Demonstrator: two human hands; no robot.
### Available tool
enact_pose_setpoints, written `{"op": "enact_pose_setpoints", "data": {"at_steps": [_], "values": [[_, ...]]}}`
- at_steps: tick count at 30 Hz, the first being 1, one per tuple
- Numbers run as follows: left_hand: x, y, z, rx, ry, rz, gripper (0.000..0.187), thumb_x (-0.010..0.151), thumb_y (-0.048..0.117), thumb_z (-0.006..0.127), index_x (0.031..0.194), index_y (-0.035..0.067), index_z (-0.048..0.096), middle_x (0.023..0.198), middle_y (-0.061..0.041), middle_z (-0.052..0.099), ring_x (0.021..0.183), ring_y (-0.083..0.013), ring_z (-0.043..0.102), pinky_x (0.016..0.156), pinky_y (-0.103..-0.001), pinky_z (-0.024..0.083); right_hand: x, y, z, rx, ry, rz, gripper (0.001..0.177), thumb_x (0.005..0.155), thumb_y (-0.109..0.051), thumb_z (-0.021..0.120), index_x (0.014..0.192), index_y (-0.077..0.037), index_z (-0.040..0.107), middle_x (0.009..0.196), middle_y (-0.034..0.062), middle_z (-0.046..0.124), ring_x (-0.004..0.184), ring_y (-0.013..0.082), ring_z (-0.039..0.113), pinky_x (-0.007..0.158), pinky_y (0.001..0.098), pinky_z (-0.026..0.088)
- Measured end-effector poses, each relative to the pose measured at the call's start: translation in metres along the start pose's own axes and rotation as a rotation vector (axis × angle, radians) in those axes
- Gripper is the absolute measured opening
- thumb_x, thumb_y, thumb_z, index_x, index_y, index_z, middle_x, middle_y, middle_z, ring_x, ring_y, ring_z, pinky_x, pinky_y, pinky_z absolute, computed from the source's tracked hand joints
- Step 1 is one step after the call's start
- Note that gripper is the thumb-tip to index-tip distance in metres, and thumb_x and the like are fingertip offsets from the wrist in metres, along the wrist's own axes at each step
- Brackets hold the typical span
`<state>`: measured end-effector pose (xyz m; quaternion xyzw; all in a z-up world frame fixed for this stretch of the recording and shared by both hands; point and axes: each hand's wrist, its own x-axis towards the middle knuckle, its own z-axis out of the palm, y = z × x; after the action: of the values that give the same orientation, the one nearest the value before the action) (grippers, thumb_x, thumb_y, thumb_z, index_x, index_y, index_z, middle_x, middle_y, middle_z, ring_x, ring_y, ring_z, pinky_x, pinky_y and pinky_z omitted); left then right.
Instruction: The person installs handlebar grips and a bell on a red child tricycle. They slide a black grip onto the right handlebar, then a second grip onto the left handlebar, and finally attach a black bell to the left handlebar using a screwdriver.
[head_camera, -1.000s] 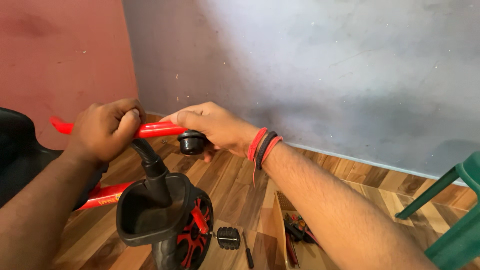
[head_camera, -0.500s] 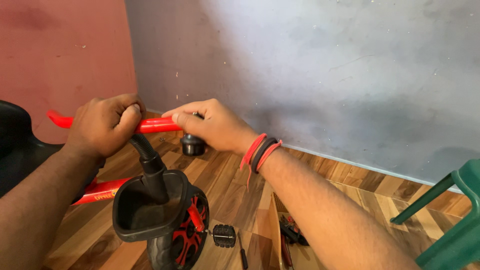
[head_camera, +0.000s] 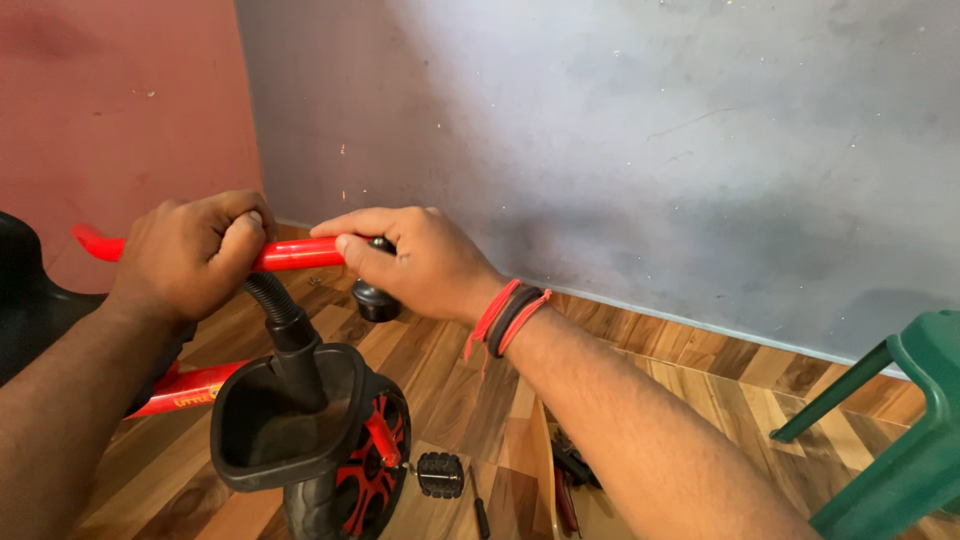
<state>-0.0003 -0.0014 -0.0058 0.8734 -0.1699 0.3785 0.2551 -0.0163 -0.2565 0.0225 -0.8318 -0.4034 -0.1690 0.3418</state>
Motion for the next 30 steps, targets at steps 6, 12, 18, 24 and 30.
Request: {"op": "enact_pose_setpoints", "data": {"at_steps": [6,12,18,24,30], "values": [[-0.001,-0.001,0.000,-0.021,0.003,0.020,0.029,0.094,0.029,0.047,0.091,0.013,0.072,0.069,-0.011,0.068,0.068,-0.0350,0.067,0.066,-0.048,0.050,0.003,0.000,-0.004,0.293,-0.076,-0.082,0.033,0.106,-0.026,0.055,0.129,-0.010,0.073,0.100,0.0033,0.077,0.089,0.0065,0.065,0.083,0.0267,0.056],[0.001,0.001,0.003,0.015,0.027,0.016,0.029,0.093,0.030,0.050,0.094,0.013,0.073,0.069,-0.013,0.068,0.069,-0.0369,0.066,0.065,-0.049,0.049,-0.007,-0.001,-0.005,-0.003,0.031,-0.039,0.036,0.100,-0.027,0.054,0.126,-0.010,0.074,0.094,0.0019,0.079,0.084,0.0071,0.070,0.080,0.0263,0.057],[0.000,0.003,0.002,-0.008,0.005,-0.026,0.030,0.094,0.030,0.048,0.092,0.013,0.073,0.067,-0.013,0.067,0.067,-0.0362,0.066,0.066,-0.049,0.049,0.001,0.006,-0.006,0.232,-0.073,-0.156,0.035,0.110,-0.023,0.053,0.134,-0.006,0.072,0.100,0.0002,0.075,0.089,0.0085,0.064,0.080,0.0282,0.055],[0.001,0.001,0.001,0.012,-0.012,0.010,0.029,0.094,0.030,0.048,0.094,0.014,0.072,0.068,-0.013,0.068,0.069,-0.0369,0.067,0.066,-0.050,0.049,-0.010,-0.002,-0.013,0.475,-0.152,0.222,0.042,0.104,-0.025,0.046,0.141,-0.013,0.062,0.072,-0.0053,0.058,0.061,0.0015,0.062,0.042,0.0201,0.041],[-0.008,0.006,0.006,0.072,0.062,0.010,0.032,0.107,0.032,0.043,0.099,0.014,0.069,0.077,-0.013,0.068,0.079,-0.0384,0.066,0.076,-0.052,0.049,-0.034,-0.014,-0.006,0.618,0.031,0.279,0.051,0.103,-0.025,0.046,0.153,-0.015,0.050,0.069,0.0025,0.063,0.048,0.0060,0.056,0.040,0.0204,0.040]]}}
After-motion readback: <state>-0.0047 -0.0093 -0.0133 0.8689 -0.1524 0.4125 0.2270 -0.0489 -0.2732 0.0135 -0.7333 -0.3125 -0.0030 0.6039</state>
